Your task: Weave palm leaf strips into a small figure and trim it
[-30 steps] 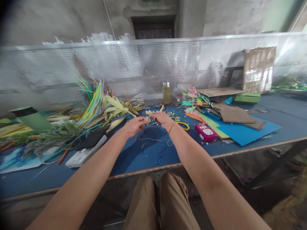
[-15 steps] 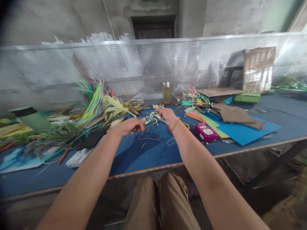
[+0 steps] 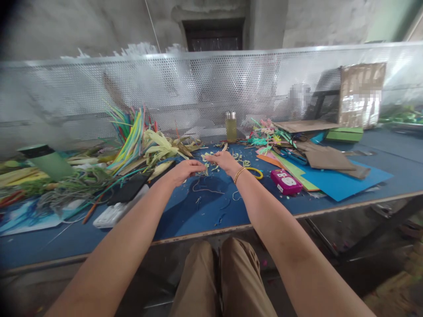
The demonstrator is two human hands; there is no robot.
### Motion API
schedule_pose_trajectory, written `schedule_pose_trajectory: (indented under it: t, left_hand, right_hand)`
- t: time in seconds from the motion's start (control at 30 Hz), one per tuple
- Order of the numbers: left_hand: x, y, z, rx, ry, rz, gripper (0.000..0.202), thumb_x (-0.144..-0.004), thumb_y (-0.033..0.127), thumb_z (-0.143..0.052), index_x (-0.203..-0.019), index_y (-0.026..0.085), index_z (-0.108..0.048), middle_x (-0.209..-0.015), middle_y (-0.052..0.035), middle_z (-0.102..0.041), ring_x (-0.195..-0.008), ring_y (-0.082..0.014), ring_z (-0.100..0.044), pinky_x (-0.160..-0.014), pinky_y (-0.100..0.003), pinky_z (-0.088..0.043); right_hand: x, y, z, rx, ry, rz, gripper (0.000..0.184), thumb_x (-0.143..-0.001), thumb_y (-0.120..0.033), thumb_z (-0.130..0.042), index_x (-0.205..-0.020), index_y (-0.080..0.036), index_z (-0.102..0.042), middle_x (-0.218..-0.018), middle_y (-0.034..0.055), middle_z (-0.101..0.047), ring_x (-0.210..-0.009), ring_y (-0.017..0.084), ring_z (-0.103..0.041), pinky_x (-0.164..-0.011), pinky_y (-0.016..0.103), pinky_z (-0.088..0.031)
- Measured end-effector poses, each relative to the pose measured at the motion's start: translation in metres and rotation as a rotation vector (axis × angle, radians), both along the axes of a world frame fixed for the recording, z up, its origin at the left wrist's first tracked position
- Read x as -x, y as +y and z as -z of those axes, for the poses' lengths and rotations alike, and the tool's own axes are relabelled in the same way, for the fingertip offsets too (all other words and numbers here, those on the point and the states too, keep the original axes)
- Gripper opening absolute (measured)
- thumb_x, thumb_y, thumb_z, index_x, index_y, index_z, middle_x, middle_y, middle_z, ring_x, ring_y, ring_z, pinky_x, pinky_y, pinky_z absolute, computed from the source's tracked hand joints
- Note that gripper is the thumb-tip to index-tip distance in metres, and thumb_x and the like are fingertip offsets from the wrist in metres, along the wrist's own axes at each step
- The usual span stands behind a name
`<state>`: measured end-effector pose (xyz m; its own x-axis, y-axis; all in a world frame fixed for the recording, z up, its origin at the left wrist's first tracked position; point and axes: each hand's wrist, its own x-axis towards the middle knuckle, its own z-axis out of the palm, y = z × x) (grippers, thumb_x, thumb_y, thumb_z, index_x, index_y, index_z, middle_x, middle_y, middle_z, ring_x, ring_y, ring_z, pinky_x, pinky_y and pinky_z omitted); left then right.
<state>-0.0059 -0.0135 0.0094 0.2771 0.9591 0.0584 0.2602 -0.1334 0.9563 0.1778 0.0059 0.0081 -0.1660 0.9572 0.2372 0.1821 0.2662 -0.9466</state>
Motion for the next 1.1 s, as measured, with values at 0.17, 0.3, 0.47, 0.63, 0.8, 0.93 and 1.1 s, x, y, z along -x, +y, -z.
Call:
schedule_pose_trajectory:
  t: [0.17,0.3,0.47,0.63,0.8,0.93,1.1]
  left_hand:
    - [-0.002,-0.001,0.000,-0.001,0.020,-0.013,0.017,-0.057,0.031,-0.076,-0.066,0.018,-0.070,-0.068,-0.0018,-0.064,-0.059,-0.0116,-0.046,-0.055,-0.027,-0.029]
    - [-0.001,0.002,0.002,-0.031,-0.007,-0.063,0.018,-0.057,0.032,-0.077,-0.064,0.018,-0.068,-0.061,0.0001,-0.059,-0.054,-0.0099,-0.043,-0.052,-0.026,-0.028]
    - [0.001,0.006,0.002,-0.093,-0.155,-0.217,0.025,-0.057,0.037,-0.079,-0.067,0.017,-0.067,-0.056,0.0017,-0.056,-0.047,-0.0079,-0.039,-0.049,-0.025,-0.027]
    - [0.000,0.004,-0.001,-0.148,-0.220,-0.265,0.026,-0.056,0.036,-0.080,-0.070,0.018,-0.067,-0.055,0.0022,-0.057,-0.055,-0.0115,-0.048,-0.056,-0.025,-0.034]
    - [-0.001,0.002,0.002,-0.229,-0.114,-0.201,0.021,-0.061,0.034,-0.078,-0.068,0.018,-0.068,-0.061,0.0015,-0.059,-0.058,-0.0110,-0.047,-0.060,-0.026,-0.034]
    - [-0.002,0.003,0.005,-0.270,-0.072,-0.161,0.020,-0.063,0.034,-0.076,-0.068,0.017,-0.066,-0.065,0.0014,-0.060,-0.061,-0.0105,-0.047,-0.061,-0.025,-0.034]
    - [-0.001,0.003,0.006,-0.248,-0.050,-0.164,0.024,-0.064,0.038,-0.076,-0.070,0.017,-0.067,-0.064,0.0023,-0.058,-0.058,-0.0096,-0.043,-0.058,-0.025,-0.031]
  right_hand:
    - [0.002,0.000,0.002,-0.009,-0.011,-0.034,0.041,-0.062,-0.053,-0.074,-0.055,-0.017,-0.057,-0.054,-0.0040,-0.051,-0.054,0.008,-0.040,-0.056,0.026,-0.030]
    - [0.004,-0.003,-0.001,0.084,0.082,-0.089,0.040,-0.065,-0.055,-0.073,-0.063,-0.017,-0.060,-0.060,-0.0024,-0.055,-0.056,0.008,-0.043,-0.052,0.025,-0.026]
    - [0.005,-0.008,-0.004,0.184,0.011,-0.083,0.039,-0.069,-0.052,-0.071,-0.061,-0.016,-0.060,-0.060,-0.0007,-0.056,-0.055,0.008,-0.044,-0.050,0.025,-0.023]
    - [0.007,-0.006,-0.001,0.070,0.036,-0.020,0.025,-0.065,-0.038,-0.075,-0.062,-0.016,-0.065,-0.059,-0.0007,-0.059,-0.056,0.009,-0.046,-0.058,0.026,-0.036]
    - [0.010,-0.005,0.003,-0.067,0.048,0.000,0.018,-0.063,-0.032,-0.075,-0.071,-0.016,-0.070,-0.071,0.0020,-0.067,-0.068,0.012,-0.056,-0.068,0.026,-0.042]
    - [0.011,-0.006,0.004,-0.150,-0.037,0.041,0.017,-0.066,-0.033,-0.072,-0.068,-0.016,-0.069,-0.066,0.0007,-0.065,-0.064,0.012,-0.053,-0.064,0.025,-0.040]
    - [0.010,-0.007,0.003,-0.185,-0.106,0.056,0.017,-0.068,-0.031,-0.068,-0.069,-0.015,-0.069,-0.061,-0.0009,-0.061,-0.060,0.011,-0.048,-0.061,0.025,-0.037]
